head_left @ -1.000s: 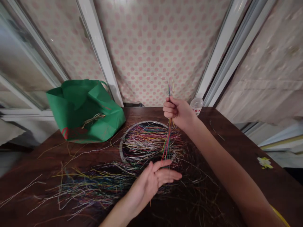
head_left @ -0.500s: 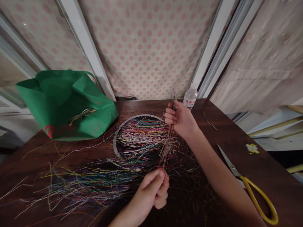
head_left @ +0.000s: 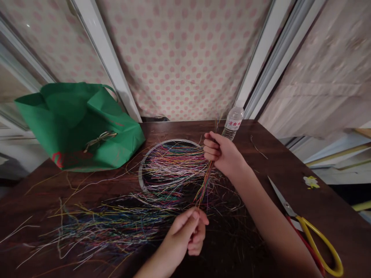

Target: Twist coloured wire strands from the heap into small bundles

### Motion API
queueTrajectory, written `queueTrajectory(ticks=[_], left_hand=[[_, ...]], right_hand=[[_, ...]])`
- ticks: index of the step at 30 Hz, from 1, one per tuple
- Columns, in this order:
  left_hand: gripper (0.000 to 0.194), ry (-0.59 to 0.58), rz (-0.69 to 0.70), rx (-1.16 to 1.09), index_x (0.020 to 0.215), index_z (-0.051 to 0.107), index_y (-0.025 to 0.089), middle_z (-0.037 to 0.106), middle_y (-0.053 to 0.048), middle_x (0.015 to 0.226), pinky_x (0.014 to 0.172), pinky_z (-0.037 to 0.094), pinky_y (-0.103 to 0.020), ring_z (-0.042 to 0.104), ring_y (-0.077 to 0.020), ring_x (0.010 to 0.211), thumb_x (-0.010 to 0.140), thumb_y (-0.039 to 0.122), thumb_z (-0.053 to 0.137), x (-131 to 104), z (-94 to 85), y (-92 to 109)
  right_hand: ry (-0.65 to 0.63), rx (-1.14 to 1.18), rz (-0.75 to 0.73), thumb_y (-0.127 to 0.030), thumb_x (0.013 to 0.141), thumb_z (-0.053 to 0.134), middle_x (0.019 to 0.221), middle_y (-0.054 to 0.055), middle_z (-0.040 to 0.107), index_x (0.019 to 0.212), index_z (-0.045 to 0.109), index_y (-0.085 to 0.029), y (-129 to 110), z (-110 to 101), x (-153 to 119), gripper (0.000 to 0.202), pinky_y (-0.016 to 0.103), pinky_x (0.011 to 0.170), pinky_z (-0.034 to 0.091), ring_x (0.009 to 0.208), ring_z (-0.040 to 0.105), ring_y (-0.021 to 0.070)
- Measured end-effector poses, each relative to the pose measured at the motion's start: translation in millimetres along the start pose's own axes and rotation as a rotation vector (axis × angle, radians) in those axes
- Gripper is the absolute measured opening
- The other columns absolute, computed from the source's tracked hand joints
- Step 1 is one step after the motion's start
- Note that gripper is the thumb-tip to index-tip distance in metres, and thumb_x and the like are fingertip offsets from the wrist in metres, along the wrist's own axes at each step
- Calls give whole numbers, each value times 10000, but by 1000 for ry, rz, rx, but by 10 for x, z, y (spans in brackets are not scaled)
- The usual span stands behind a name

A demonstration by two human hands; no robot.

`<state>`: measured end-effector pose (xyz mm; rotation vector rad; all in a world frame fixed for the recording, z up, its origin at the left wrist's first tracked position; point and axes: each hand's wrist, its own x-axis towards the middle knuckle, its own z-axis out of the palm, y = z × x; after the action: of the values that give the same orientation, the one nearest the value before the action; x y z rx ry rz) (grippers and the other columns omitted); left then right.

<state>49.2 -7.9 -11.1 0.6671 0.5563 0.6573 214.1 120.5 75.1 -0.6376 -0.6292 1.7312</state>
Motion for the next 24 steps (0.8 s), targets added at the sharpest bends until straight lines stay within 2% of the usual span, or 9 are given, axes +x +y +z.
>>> queueTrajectory(ticks=[4,9,15,20,22,24], left_hand=[[398,46,14,55,712,473,174,251,111,484,355,127,-170,160,-22,367,818,541,584,-3,-56,-60],[424,117,45,41,716,463,176,242,118,494,358,131,-167,143,-18,374,782,568,611,11,-25,-49],[475,90,4,153,773,481,172,304,110,481,367,120,-178,171,-21,369,776,641,552,-24,-54,-50],[515,132,0,226,739,446,190,255,120,483,356,131,-172,151,-28,366,751,700,515,-36,-42,-90],[518,137,-22,312,764,460,192,284,114,484,358,202,-177,196,-40,358,769,710,468,-77,-60,-61],[502,113,-48,500,794,512,175,404,75,514,435,351,-211,356,-70,401,810,673,448,-160,-122,33]], right_hand=[[-8,-6,5,-202,909,467,484,-105,207,673,539,-157,4,-9,-12,251,164,347,118,401,93,48],[-41,-7,64,-243,905,479,476,-109,192,629,484,-177,186,36,-65,284,169,345,112,397,88,50],[-46,-2,63,-245,912,464,470,-113,166,622,460,-187,170,49,-92,296,168,344,97,396,67,52],[-63,-18,102,-279,899,494,466,-116,176,616,429,-196,205,88,-152,302,162,340,107,397,71,53],[-63,-25,119,-295,899,499,460,-120,168,612,412,-200,224,97,-190,314,160,336,97,396,63,53],[-56,-26,127,-302,911,483,461,-119,159,615,410,-202,201,95,-231,320,157,333,91,395,58,54]])
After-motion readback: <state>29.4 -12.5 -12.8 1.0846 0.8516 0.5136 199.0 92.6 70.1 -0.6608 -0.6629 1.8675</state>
